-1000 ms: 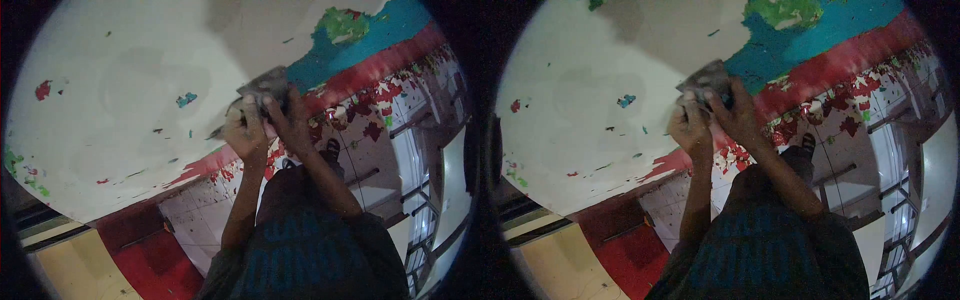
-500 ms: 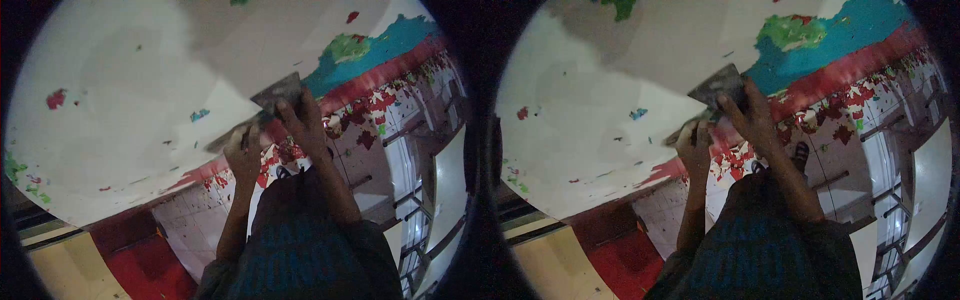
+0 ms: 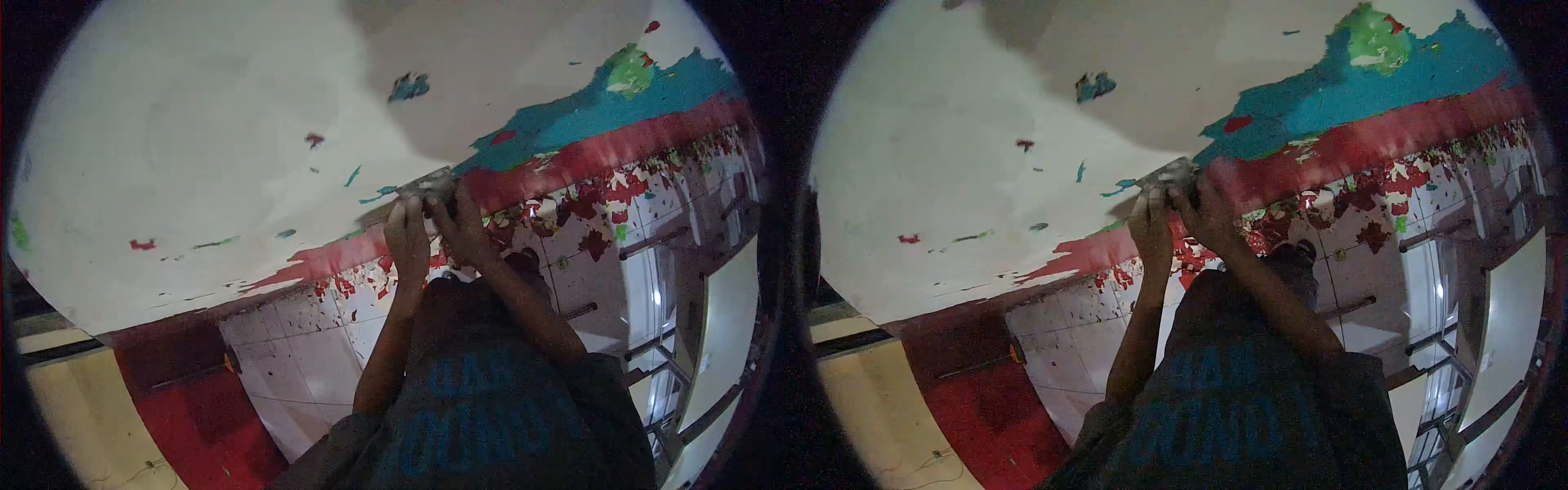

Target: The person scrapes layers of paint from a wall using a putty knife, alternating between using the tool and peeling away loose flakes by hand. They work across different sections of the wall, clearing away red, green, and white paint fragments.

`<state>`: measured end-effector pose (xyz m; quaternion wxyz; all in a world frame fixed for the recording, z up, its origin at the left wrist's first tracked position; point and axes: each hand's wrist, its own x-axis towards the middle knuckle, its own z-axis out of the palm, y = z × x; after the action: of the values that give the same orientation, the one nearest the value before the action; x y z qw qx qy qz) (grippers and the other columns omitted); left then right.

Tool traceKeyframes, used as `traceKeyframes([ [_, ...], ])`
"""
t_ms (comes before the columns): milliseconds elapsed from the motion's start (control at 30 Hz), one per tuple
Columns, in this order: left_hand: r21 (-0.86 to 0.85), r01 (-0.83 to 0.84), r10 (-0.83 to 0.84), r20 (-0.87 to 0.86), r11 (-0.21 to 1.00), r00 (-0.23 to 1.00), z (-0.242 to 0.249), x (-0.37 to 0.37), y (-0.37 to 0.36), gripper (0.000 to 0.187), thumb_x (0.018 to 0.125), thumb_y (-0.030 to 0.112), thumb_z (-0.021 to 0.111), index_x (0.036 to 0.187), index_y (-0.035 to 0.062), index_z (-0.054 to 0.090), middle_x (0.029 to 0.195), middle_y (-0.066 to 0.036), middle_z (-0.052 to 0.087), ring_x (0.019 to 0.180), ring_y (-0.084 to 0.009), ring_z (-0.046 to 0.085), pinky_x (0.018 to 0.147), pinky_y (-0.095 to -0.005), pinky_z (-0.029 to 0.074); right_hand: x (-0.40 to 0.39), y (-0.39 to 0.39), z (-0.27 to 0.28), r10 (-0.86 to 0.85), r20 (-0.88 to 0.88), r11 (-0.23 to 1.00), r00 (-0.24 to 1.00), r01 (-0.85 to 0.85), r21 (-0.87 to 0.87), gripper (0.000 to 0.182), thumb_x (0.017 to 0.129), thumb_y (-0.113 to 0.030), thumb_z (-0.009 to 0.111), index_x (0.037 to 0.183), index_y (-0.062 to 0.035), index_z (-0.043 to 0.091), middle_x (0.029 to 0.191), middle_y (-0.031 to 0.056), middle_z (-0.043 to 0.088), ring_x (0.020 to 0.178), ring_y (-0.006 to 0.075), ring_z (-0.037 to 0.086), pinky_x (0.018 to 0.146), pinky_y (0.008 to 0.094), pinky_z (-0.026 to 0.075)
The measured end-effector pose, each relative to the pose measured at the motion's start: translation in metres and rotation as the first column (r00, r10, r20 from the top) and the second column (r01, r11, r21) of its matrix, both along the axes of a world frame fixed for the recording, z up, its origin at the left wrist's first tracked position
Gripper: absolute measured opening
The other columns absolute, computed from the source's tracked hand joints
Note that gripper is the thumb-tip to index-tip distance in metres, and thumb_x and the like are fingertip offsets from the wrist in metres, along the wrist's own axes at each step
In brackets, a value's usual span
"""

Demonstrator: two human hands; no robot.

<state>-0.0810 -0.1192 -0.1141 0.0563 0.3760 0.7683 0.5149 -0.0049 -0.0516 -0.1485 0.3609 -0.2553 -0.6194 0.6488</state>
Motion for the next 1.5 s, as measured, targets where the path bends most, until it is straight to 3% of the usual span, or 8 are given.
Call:
traceKeyframes([
  [233, -0.060, -0.113, 0.110, -0.048, 0.992, 0.993, -0.023, -0.005, -0.009, 0.029, 0.087, 0.024, 0.042, 0.098, -0.0011, 0.053, 0.092, -0.017, 0.056, 0.083, -0.0236, 0.053, 0.071, -0.0357, 0.043, -0.022, -0.003, 0.001, -0.135, -0.137, 0.925, 0.981, 0.175, 0.338, 0.026, 0.083, -0.022, 0.052, 0.094, 0.0008, 0.046, 0.078, 0.0176, 0.056, 0.072, 0.0291, 0.058, 0.064, 0.0366, 0.045],
  [333, -0.090, 0.055, -0.019, 0.364, 0.994, 0.931, -0.020, -0.013, -0.017, 0.029, 0.089, 0.020, 0.040, 0.108, 0.0013, 0.050, 0.107, -0.014, 0.052, 0.093, -0.0211, 0.051, 0.077, -0.0329, 0.043, -0.013, -0.011, 0.007, -0.102, -0.029, 0.983, 0.994, 0.105, 0.150, 0.027, 0.083, -0.023, 0.053, 0.093, 0.0006, 0.046, 0.078, 0.0179, 0.056, 0.072, 0.0296, 0.058, 0.062, 0.0366, 0.045],
  [767, 0.109, -0.128, 0.127, 0.008, 0.986, 0.992, -0.013, -0.010, -0.020, 0.029, 0.088, 0.022, 0.045, 0.085, -0.0042, 0.057, 0.076, -0.006, 0.058, 0.070, -0.0115, 0.051, 0.063, -0.0260, 0.042, -0.020, -0.026, 0.015, -0.121, -0.045, 0.981, 0.992, 0.126, 0.146, 0.027, 0.084, -0.026, 0.052, 0.090, -0.0008, 0.045, 0.071, 0.0163, 0.052, 0.064, 0.0291, 0.054, 0.058, 0.0384, 0.043],
  [900, 0.220, -0.186, 0.099, 0.354, 0.958, 0.930, 0.003, -0.003, -0.019, 0.025, 0.087, 0.019, 0.047, 0.083, -0.0040, 0.056, 0.075, -0.009, 0.059, 0.067, -0.0142, 0.052, 0.061, -0.0274, 0.043, -0.029, -0.027, 0.008, -0.110, -0.034, 0.974, 0.993, 0.115, 0.195, 0.027, 0.084, -0.026, 0.052, 0.090, -0.0005, 0.045, 0.070, 0.0159, 0.053, 0.063, 0.0287, 0.055, 0.058, 0.0384, 0.043],
  [1033, 0.133, -0.198, 0.184, 0.114, 0.971, 0.976, -0.012, -0.020, -0.030, 0.026, 0.087, 0.020, 0.047, 0.082, -0.0046, 0.055, 0.076, -0.010, 0.058, 0.068, -0.0149, 0.052, 0.062, -0.0280, 0.043, -0.027, -0.031, 0.059, 0.003, 0.017, 0.998, 1.000, -0.004, 0.068, 0.027, 0.084, -0.026, 0.052, 0.089, 0.0000, 0.044, 0.073, 0.0170, 0.053, 0.067, 0.0280, 0.055, 0.060, 0.0378, 0.043],
  [1233, 0.067, -0.119, 0.092, 0.323, 0.991, 0.942, 0.009, -0.005, -0.026, 0.029, 0.087, 0.023, 0.049, 0.078, -0.0033, 0.055, 0.080, -0.008, 0.058, 0.072, -0.0131, 0.051, 0.062, -0.0292, 0.043, -0.018, -0.030, 0.021, -0.145, 0.016, 0.962, 0.989, 0.137, 0.236, 0.026, 0.085, -0.023, 0.051, 0.091, 0.0014, 0.044, 0.075, 0.0142, 0.053, 0.067, 0.0203, 0.053, 0.062, 0.0319, 0.043],
  [1367, -0.187, 0.145, -0.110, 0.186, 0.972, 0.976, -0.065, -0.042, -0.040, 0.024, 0.086, 0.021, 0.050, 0.077, -0.0011, 0.056, 0.075, -0.010, 0.058, 0.069, -0.0152, 0.053, 0.059, -0.0301, 0.042, -0.024, -0.041, 0.000, -0.168, -0.194, 0.981, 0.967, 0.143, -0.135, 0.021, 0.086, -0.019, 0.049, 0.094, 0.0008, 0.045, 0.077, 0.0114, 0.053, 0.069, 0.0177, 0.052, 0.063, 0.0316, 0.043],
  [1500, -0.072, -0.037, 0.044, 0.099, 0.997, 0.994, 0.004, -0.009, -0.025, 0.018, 0.084, 0.016, 0.052, 0.076, 0.0008, 0.055, 0.069, -0.012, 0.054, 0.063, -0.0187, 0.053, 0.054, -0.0316, 0.041, -0.020, -0.040, 0.009, -0.164, -0.068, 0.980, 0.984, 0.154, -0.126, 0.020, 0.086, -0.017, 0.049, 0.096, -0.0002, 0.046, 0.080, 0.0103, 0.053, 0.070, 0.0174, 0.052, 0.064, 0.0323, 0.043],
])
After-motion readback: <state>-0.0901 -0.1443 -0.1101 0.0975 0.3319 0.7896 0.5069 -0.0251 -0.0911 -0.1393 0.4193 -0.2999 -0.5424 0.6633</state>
